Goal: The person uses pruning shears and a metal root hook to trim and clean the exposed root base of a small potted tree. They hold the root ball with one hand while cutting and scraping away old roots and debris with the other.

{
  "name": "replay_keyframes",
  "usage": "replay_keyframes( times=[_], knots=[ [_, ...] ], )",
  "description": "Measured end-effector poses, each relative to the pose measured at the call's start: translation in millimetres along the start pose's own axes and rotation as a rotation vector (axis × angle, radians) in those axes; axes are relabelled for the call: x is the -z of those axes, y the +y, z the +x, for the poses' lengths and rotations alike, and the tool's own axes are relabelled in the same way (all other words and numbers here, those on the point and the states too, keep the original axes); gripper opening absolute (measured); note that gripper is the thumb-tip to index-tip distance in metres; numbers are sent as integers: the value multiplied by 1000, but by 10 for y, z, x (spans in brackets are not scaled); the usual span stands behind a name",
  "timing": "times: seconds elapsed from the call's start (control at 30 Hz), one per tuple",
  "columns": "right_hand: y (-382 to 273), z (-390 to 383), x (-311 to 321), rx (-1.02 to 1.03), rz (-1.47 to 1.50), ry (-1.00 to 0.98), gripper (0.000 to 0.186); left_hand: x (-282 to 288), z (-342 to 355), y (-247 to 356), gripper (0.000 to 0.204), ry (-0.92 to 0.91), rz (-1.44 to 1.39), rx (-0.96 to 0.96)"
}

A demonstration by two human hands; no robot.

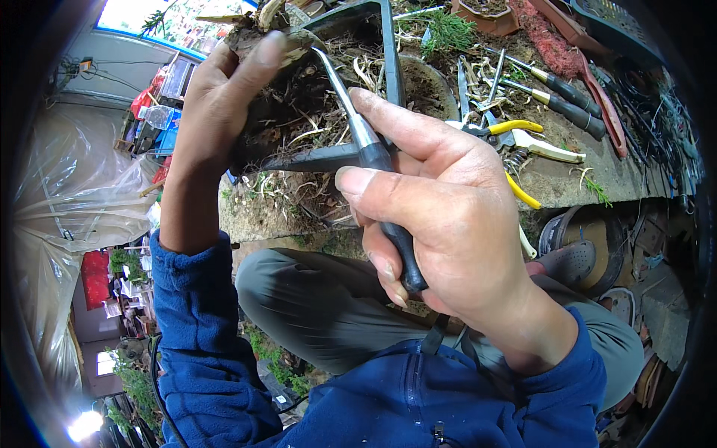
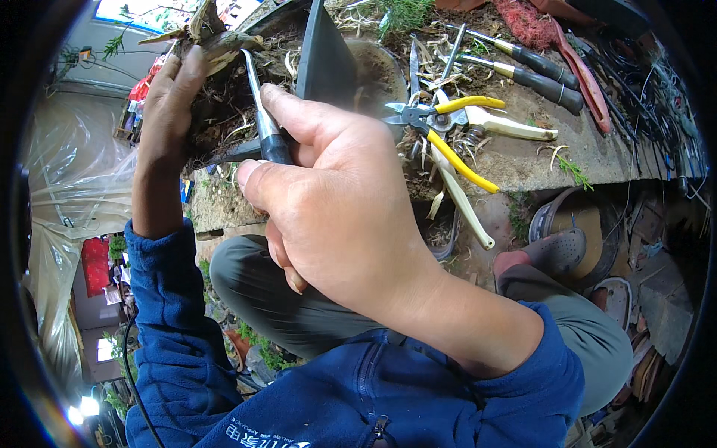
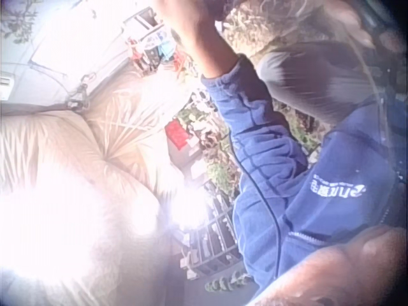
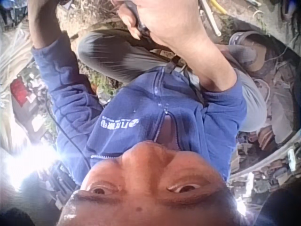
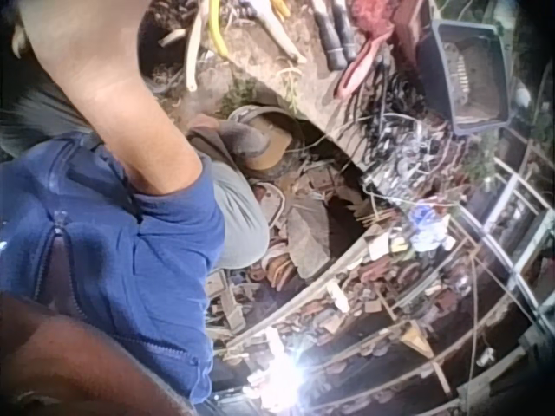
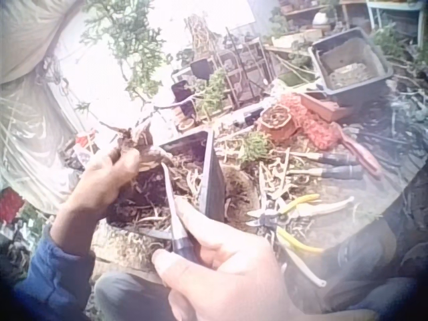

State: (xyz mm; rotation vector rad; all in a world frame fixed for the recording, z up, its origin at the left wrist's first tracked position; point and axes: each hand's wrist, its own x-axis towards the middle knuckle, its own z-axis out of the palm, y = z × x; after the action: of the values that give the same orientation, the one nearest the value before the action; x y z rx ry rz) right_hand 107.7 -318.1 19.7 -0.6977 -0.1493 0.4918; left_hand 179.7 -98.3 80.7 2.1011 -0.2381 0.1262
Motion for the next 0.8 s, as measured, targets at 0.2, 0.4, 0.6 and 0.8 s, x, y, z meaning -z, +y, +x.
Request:
replay_keyframes(
  times=[0.2,0.4,0.6,0.8],
  knots=[
    [16,60,31,3,8,-69,65,8,172,-50,41,-2,257,-65],
    [11,64,107,34,-80,-114,63,-107,123,123,42,-52,166,39],
    [-80,98,268,-7,-225,-161,63,-115,1,197,47,-60,206,15],
    [-133,128,257,-74,-282,-198,65,175,19,-32,69,-229,72,-3]
  ],
)
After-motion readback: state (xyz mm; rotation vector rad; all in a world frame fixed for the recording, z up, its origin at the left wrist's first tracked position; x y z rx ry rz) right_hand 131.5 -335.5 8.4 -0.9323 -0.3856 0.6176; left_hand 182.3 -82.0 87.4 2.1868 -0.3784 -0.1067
